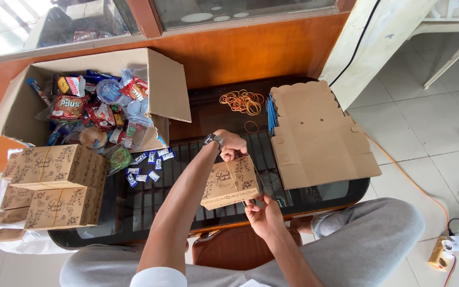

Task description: A person is seen folding small cardboard boxes and placing various snack packets into them on a glass table.

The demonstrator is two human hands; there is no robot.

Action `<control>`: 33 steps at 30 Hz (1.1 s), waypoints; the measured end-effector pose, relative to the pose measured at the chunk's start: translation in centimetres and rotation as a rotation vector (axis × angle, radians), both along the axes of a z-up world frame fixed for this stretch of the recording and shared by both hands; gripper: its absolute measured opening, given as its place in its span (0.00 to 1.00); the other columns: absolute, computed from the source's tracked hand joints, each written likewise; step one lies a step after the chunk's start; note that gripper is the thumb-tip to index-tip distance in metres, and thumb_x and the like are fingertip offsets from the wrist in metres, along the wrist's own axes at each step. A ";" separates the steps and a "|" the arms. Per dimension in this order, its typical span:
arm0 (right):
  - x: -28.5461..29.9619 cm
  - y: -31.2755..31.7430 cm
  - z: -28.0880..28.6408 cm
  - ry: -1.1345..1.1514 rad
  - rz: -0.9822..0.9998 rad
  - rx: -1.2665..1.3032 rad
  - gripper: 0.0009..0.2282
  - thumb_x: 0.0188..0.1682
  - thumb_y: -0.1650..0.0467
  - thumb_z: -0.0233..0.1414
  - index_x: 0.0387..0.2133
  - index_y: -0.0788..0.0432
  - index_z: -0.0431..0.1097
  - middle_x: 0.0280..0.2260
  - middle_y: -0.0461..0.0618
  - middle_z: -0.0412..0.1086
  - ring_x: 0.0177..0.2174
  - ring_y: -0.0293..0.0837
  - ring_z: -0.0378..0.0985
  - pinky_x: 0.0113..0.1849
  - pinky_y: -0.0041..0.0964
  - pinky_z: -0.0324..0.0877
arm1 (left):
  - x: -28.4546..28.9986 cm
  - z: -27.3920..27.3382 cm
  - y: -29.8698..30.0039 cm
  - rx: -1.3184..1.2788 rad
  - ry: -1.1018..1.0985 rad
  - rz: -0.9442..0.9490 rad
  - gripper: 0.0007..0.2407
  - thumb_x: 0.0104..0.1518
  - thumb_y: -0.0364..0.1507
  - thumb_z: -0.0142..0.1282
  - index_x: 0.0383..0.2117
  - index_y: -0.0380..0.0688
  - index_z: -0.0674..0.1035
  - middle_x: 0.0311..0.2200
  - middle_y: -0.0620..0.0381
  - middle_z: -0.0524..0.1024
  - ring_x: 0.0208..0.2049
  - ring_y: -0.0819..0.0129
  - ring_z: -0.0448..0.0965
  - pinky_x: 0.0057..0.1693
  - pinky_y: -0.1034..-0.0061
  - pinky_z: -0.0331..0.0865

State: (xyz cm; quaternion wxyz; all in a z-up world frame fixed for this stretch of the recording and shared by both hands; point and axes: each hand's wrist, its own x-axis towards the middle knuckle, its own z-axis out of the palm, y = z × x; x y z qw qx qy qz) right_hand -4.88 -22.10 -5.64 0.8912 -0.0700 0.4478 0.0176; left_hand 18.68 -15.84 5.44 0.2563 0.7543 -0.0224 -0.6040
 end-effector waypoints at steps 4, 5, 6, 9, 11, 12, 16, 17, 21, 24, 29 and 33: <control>-0.2 -0.4 -0.3 -0.050 -0.023 0.049 0.11 0.63 0.68 0.37 0.32 0.60 0.60 0.31 0.53 0.67 0.14 0.35 0.55 0.22 0.26 0.63 | 1.3 -1.7 0.5 -0.023 0.079 -0.070 0.11 0.61 0.23 0.40 0.18 0.43 0.65 0.12 0.62 0.46 0.11 0.76 0.41 0.21 0.81 0.42; -0.2 -0.5 0.0 -0.057 -0.026 0.027 0.13 0.63 0.69 0.37 0.29 0.60 0.61 0.27 0.52 0.62 0.14 0.35 0.54 0.22 0.25 0.62 | 1.5 -2.0 0.6 -0.012 0.070 -0.105 0.09 0.60 0.24 0.37 0.20 0.44 0.65 0.13 0.62 0.46 0.13 0.75 0.41 0.22 0.81 0.43; -0.1 -0.5 0.2 -0.065 -0.029 0.006 0.14 0.62 0.70 0.38 0.25 0.60 0.61 0.22 0.51 0.58 0.15 0.35 0.53 0.22 0.25 0.60 | 1.8 -2.3 0.6 0.000 0.062 -0.140 0.09 0.59 0.25 0.34 0.21 0.45 0.64 0.14 0.62 0.46 0.14 0.74 0.42 0.24 0.80 0.43; 0.3 -1.9 -6.5 -0.091 0.048 0.001 0.18 0.62 0.61 0.36 0.25 0.57 0.63 0.27 0.48 0.58 0.16 0.32 0.53 0.33 0.32 0.71 | 2.9 -5.3 0.6 -0.043 0.121 0.093 0.07 0.57 0.27 0.49 0.24 0.39 0.66 0.12 0.60 0.58 0.09 0.75 0.63 0.23 0.77 0.68; 0.5 -1.6 -5.6 -0.091 0.053 0.000 0.18 0.61 0.61 0.36 0.25 0.56 0.63 0.25 0.50 0.61 0.15 0.33 0.52 0.30 0.32 0.69 | 2.4 -4.7 0.7 -0.063 0.057 0.039 0.06 0.56 0.26 0.50 0.24 0.41 0.69 0.13 0.62 0.59 0.10 0.76 0.64 0.23 0.77 0.69; 0.5 -1.5 -5.2 -0.094 0.060 -0.002 0.17 0.60 0.61 0.36 0.24 0.55 0.62 0.23 0.52 0.63 0.13 0.34 0.50 0.27 0.31 0.67 | 2.0 -4.4 0.7 -0.084 -0.009 -0.013 0.05 0.56 0.26 0.51 0.23 0.42 0.72 0.14 0.63 0.61 0.10 0.77 0.64 0.23 0.78 0.70; 0.6 -1.7 -6.0 -0.083 0.089 -0.058 0.19 0.61 0.61 0.34 0.23 0.55 0.63 0.22 0.51 0.65 0.11 0.33 0.47 0.28 0.34 0.68 | 2.5 -5.5 0.3 -0.104 -0.009 -0.044 0.06 0.55 0.24 0.54 0.20 0.40 0.74 0.12 0.61 0.62 0.09 0.75 0.64 0.22 0.75 0.68; 0.6 -1.6 -5.6 -0.085 0.092 -0.074 0.19 0.61 0.60 0.34 0.24 0.56 0.63 0.21 0.51 0.65 0.11 0.34 0.48 0.27 0.35 0.68 | 2.3 -4.9 0.3 -0.096 -0.017 -0.097 0.07 0.55 0.25 0.54 0.19 0.43 0.73 0.11 0.62 0.61 0.08 0.77 0.63 0.22 0.76 0.69; 0.7 -0.9 0.6 -0.105 0.141 -0.124 0.20 0.62 0.58 0.33 0.26 0.56 0.63 0.20 0.47 0.62 0.10 0.34 0.47 0.26 0.37 0.68 | 0.9 -2.7 0.1 -0.076 -0.030 -0.187 0.09 0.55 0.27 0.57 0.18 0.48 0.72 0.11 0.66 0.61 0.09 0.81 0.63 0.23 0.80 0.70; 0.9 -1.1 0.0 -0.107 0.144 -0.090 0.19 0.61 0.59 0.33 0.26 0.55 0.62 0.20 0.45 0.60 0.10 0.34 0.48 0.23 0.35 0.63 | -0.8 -0.4 0.4 -0.071 -0.024 -0.005 0.07 0.56 0.27 0.46 0.20 0.46 0.69 0.14 0.65 0.56 0.12 0.78 0.62 0.25 0.73 0.71; 0.7 -2.7 -8.8 -0.164 0.054 0.040 0.12 0.57 0.68 0.36 0.25 0.55 0.62 0.22 0.42 0.57 0.12 0.31 0.50 0.22 0.25 0.57 | 1.8 -6.0 -0.5 0.030 -0.042 -0.112 0.09 0.60 0.29 0.43 0.22 0.44 0.72 0.15 0.63 0.57 0.13 0.79 0.60 0.28 0.79 0.67; -0.8 -0.7 -9.2 -0.254 -0.026 0.186 0.09 0.46 0.82 0.42 0.28 0.55 0.63 0.26 0.37 0.55 0.12 0.29 0.52 0.20 0.17 0.55 | 3.0 -8.5 -0.5 -0.077 -0.048 -0.205 0.09 0.52 0.28 0.44 0.13 0.44 0.69 0.12 0.61 0.56 0.12 0.75 0.61 0.27 0.73 0.69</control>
